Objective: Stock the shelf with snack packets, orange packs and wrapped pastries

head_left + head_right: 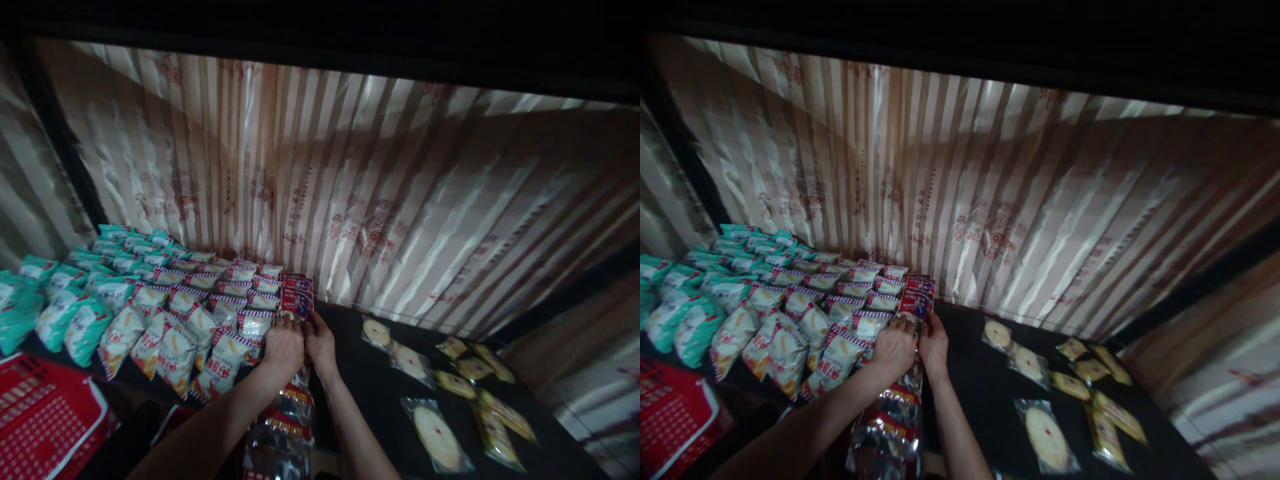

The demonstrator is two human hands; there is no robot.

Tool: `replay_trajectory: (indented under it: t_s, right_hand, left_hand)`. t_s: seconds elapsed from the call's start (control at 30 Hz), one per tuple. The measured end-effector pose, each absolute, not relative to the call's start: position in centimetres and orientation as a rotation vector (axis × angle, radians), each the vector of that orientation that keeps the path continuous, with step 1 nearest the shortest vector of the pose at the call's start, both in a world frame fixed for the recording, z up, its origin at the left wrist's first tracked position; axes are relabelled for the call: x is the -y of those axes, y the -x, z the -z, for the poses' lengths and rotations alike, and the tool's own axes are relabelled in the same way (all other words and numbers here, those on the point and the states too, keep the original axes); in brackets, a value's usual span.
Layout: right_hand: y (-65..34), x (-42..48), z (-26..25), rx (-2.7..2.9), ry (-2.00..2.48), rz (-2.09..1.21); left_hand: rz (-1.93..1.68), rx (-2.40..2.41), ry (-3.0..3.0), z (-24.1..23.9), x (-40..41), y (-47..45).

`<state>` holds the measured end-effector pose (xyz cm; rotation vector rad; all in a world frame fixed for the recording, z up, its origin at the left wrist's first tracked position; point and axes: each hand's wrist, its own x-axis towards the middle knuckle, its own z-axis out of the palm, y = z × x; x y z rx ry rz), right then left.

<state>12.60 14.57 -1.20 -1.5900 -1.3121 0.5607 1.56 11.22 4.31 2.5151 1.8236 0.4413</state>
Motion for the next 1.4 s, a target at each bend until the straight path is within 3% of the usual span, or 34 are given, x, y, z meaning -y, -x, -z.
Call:
replay_trajectory:
  t_s: [1.4]
  right_hand:
    - [-13.6,-18.2,2.0,1.369,1.568,-0.483]
  left_hand:
    - [-0.514,-1.794,-2.435,-3.0,-13.1,-1.5]
